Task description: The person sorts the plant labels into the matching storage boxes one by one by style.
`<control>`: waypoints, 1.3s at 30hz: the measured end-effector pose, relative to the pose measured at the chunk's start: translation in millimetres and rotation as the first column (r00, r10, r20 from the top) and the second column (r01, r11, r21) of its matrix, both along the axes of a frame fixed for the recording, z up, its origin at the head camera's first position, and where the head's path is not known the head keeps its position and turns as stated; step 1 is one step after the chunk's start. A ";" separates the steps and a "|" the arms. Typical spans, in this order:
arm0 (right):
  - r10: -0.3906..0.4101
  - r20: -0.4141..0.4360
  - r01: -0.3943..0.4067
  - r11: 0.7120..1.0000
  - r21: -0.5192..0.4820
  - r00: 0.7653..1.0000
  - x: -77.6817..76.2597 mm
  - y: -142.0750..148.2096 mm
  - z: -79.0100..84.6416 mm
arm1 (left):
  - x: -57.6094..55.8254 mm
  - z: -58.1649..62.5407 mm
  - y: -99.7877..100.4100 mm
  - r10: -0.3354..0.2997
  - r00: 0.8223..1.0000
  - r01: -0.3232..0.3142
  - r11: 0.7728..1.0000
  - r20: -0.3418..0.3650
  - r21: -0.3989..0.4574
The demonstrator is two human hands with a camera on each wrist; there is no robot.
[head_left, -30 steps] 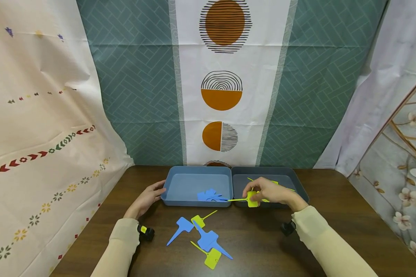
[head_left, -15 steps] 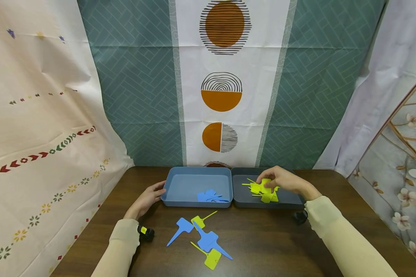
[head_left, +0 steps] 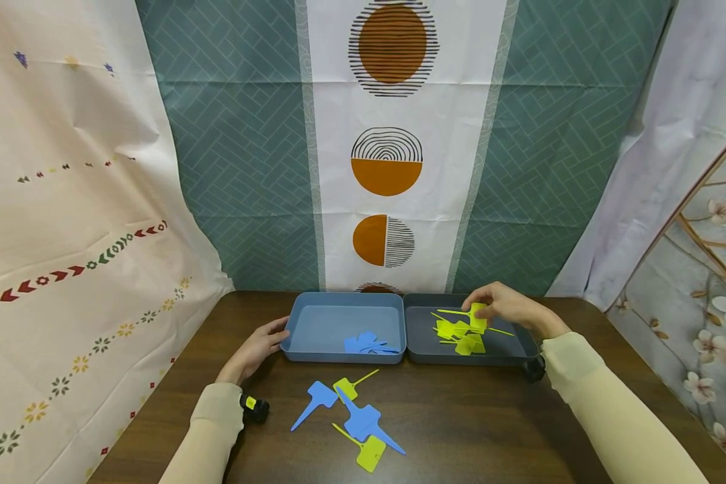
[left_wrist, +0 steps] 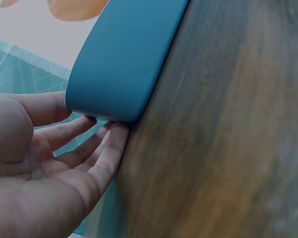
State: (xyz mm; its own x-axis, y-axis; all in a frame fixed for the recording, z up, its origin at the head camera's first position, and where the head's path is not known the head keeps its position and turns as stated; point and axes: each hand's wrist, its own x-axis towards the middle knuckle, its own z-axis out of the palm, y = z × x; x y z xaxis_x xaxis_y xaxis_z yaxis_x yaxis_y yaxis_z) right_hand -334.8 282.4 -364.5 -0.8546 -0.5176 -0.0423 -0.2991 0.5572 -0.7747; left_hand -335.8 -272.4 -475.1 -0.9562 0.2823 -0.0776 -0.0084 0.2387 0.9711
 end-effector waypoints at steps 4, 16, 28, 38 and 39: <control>0.002 0.002 -0.002 1.000 0.013 1.000 -3.5 5.4 -0.3 | 0.3 -0.3 0.1 0.000 1.000 0.000 1.000 0.003 0.009; -0.005 -0.007 0.006 0.995 0.095 1.000 -13.2 5.4 1.3 | 1.5 1.3 -0.5 -0.003 1.000 0.003 1.000 -0.003 0.004; 0.049 -0.036 -0.043 0.986 0.159 0.998 -23.3 1.0 -2.8 | 0.1 0.2 -0.6 0.002 1.000 -0.002 1.000 -0.001 -0.002; -0.018 -0.039 0.026 0.978 0.209 0.999 -22.9 -3.8 -8.4 | 1.7 1.8 0.2 -0.005 1.000 0.005 1.000 0.004 0.006; -0.021 -0.040 0.029 0.977 0.211 0.999 -22.8 -4.2 -8.4 | 1.7 1.7 -0.1 -0.007 1.000 0.007 1.000 0.000 0.006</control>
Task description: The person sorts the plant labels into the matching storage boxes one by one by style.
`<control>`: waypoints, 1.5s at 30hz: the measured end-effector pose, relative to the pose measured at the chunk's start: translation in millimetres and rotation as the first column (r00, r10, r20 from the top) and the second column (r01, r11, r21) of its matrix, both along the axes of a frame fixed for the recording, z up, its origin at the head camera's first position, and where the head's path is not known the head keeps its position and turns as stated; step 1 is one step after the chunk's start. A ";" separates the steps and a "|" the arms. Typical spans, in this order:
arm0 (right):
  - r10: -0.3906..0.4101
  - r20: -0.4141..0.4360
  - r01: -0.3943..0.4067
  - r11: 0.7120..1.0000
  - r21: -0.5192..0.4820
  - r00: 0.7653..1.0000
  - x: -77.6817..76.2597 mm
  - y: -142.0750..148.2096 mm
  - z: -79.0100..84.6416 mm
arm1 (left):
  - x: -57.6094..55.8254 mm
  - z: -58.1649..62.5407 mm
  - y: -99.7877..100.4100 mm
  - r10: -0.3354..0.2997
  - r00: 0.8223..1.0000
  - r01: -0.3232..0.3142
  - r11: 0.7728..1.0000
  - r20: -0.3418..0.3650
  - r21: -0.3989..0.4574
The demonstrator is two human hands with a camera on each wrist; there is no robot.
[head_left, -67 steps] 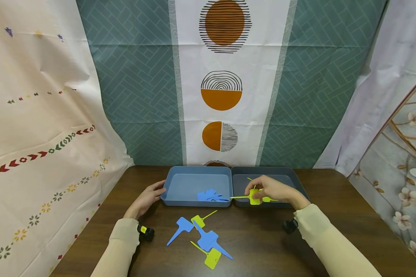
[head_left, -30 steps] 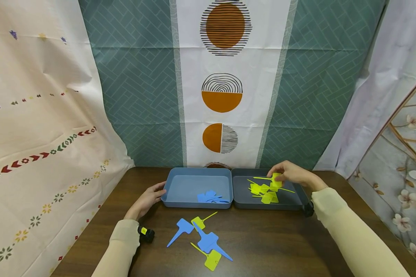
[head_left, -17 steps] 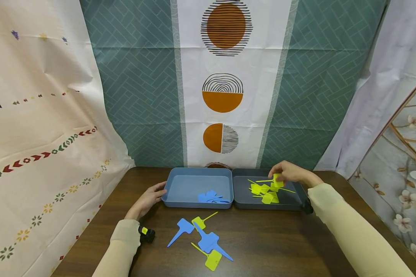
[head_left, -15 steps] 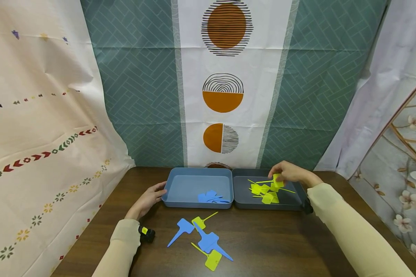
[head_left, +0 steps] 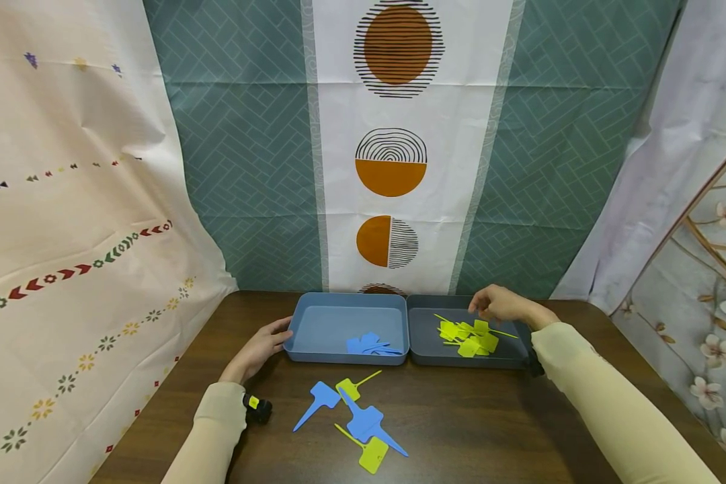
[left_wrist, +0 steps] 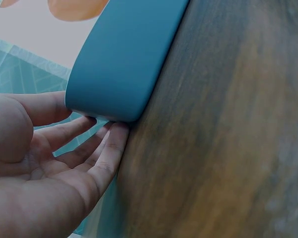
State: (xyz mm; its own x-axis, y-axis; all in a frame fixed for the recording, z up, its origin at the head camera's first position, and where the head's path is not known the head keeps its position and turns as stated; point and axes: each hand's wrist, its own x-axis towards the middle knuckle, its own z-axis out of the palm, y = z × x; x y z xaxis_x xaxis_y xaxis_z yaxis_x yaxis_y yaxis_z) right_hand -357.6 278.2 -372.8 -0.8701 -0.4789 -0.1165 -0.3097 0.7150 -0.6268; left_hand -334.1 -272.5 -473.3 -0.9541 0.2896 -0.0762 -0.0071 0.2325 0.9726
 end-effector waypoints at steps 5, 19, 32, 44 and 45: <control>-0.005 0.004 0.005 1.000 0.001 1.000 1.4 -1.2 -0.1 | -0.2 -0.8 -0.6 0.003 1.000 -0.003 1.000 -0.001 0.004; 0.070 0.053 -0.064 0.992 -0.105 0.996 5.4 -4.2 6.3 | -0.3 -1.2 0.4 0.014 1.000 -0.014 1.000 0.010 -0.004; 0.166 0.124 -0.144 0.974 -0.173 0.978 19.5 -27.2 13.3 | -1.0 0.2 0.6 0.012 1.000 -0.012 1.000 0.015 -0.013; 0.252 0.145 -0.222 0.955 -0.196 0.957 31.9 -54.3 7.8 | -1.7 -1.2 0.1 0.001 1.000 -0.001 1.000 0.002 -0.016; 0.256 0.147 -0.225 0.954 -0.199 0.955 33.0 -56.9 7.0 | -1.6 -1.1 0.1 0.002 1.000 -0.002 1.000 0.002 -0.014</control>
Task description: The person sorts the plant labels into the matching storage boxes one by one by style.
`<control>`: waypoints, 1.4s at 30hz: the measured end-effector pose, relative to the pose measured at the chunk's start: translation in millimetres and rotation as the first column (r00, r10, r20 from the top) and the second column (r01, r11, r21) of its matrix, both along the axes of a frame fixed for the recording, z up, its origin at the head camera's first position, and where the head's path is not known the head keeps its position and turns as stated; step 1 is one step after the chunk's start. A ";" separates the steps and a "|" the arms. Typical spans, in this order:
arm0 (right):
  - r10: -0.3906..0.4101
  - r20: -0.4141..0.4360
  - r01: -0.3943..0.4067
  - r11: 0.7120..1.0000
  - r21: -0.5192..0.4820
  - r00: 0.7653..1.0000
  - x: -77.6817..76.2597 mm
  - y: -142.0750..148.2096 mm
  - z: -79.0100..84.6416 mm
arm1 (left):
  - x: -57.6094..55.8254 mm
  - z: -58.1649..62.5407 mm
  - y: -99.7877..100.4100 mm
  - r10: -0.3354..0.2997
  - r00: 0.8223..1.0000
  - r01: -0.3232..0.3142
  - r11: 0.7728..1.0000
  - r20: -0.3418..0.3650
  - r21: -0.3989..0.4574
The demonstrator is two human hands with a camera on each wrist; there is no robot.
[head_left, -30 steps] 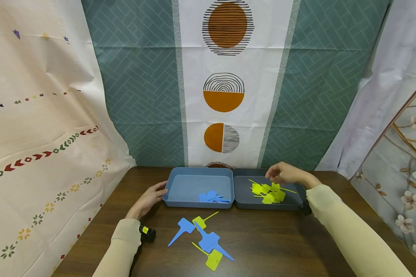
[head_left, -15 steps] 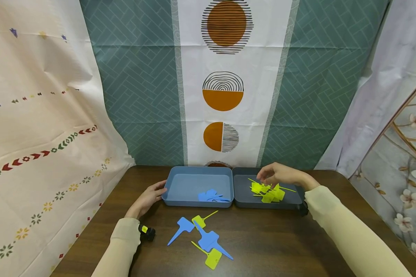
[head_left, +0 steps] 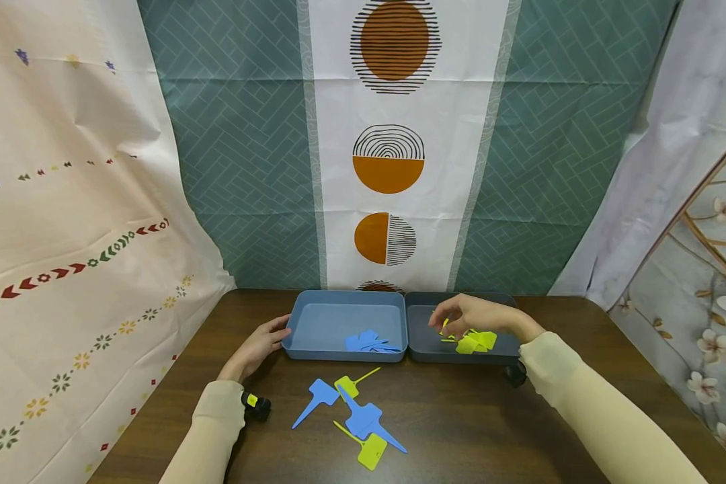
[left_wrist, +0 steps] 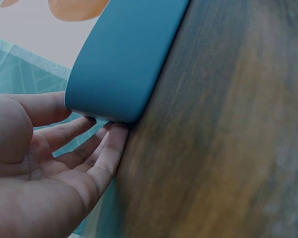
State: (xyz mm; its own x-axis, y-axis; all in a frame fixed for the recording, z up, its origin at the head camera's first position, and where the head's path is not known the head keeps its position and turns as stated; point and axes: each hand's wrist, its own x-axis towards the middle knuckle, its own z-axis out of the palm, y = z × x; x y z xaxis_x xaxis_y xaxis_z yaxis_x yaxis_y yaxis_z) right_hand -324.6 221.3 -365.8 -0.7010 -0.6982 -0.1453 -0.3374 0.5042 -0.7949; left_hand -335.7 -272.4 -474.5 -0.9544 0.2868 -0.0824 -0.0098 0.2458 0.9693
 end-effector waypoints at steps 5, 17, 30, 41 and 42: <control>0.036 -0.001 -0.036 0.999 0.001 0.999 7.8 -13.2 -3.2 | 0.2 0.8 0.3 -0.001 1.000 0.001 1.000 0.000 0.006; 0.137 0.062 -0.134 0.990 -0.046 0.989 24.6 -48.3 -19.5 | 0.6 0.4 0.5 0.002 1.000 -0.002 1.000 -0.003 0.002; 0.204 0.040 -0.204 0.979 -0.007 0.978 40.4 -85.4 -38.5 | 0.8 0.0 0.0 0.006 1.000 -0.006 1.000 -0.008 0.001; 0.255 0.054 -0.257 0.966 0.030 0.965 51.8 -114.7 -49.6 | 0.4 -0.6 0.4 0.006 1.000 -0.006 1.000 -0.007 0.011; 0.260 0.051 -0.262 0.965 0.033 0.964 51.8 -116.5 -50.2 | 0.3 -0.5 0.7 0.009 1.000 -0.009 1.000 -0.004 0.014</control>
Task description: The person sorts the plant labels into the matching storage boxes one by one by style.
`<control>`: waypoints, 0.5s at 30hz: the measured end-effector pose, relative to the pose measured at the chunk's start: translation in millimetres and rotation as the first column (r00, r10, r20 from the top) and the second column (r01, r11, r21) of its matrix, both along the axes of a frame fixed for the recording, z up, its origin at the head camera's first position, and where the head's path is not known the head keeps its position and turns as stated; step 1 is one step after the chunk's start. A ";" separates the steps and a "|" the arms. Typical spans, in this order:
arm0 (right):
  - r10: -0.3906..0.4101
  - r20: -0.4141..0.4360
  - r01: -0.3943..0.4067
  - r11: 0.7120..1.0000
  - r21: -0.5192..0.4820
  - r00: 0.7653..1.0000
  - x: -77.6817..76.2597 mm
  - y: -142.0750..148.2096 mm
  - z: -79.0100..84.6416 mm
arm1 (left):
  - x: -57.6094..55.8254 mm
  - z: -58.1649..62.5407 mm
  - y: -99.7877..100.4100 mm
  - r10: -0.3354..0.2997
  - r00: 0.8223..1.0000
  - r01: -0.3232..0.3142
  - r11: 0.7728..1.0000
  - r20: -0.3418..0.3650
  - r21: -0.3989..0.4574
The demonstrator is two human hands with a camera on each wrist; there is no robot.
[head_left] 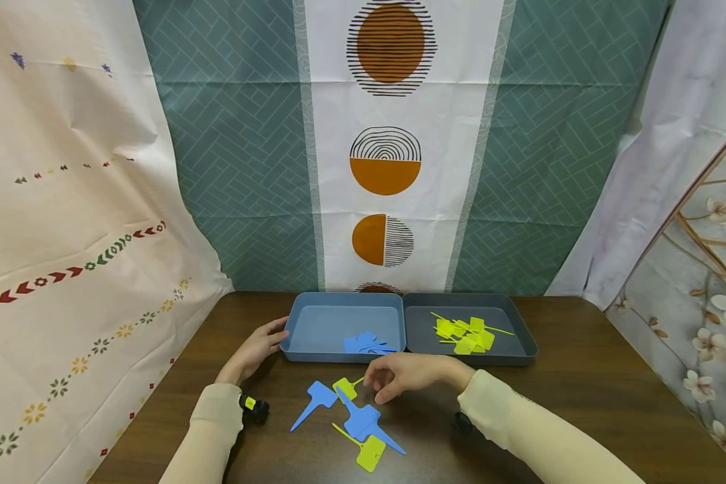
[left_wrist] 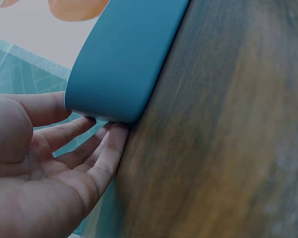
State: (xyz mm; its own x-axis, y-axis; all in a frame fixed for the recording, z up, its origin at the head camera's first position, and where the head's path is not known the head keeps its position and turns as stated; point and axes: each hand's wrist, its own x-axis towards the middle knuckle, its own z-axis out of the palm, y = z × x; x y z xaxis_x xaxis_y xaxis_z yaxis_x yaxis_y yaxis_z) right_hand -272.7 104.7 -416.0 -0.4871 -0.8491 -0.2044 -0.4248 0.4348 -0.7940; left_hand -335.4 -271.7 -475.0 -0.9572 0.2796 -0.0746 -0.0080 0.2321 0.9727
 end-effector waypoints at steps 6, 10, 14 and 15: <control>0.015 -0.031 -0.014 1.000 0.022 0.999 0.3 -8.1 -5.0 | 0.0 0.0 0.5 -0.001 1.000 0.001 1.000 -0.001 -0.004; 0.018 -0.070 -0.015 0.999 0.052 0.997 2.7 -12.9 -8.0 | 0.4 0.4 -0.2 0.001 1.000 -0.001 1.000 -0.003 -0.001; 0.023 -0.124 -0.012 0.996 0.091 0.992 7.1 -18.4 -11.1 | 1.1 0.6 -0.3 -0.001 1.000 0.001 1.000 -0.007 -0.003; 0.022 -0.135 -0.009 0.995 0.099 0.991 8.3 -19.8 -12.0 | 1.3 0.5 -0.3 -0.002 1.000 0.002 1.000 -0.007 -0.003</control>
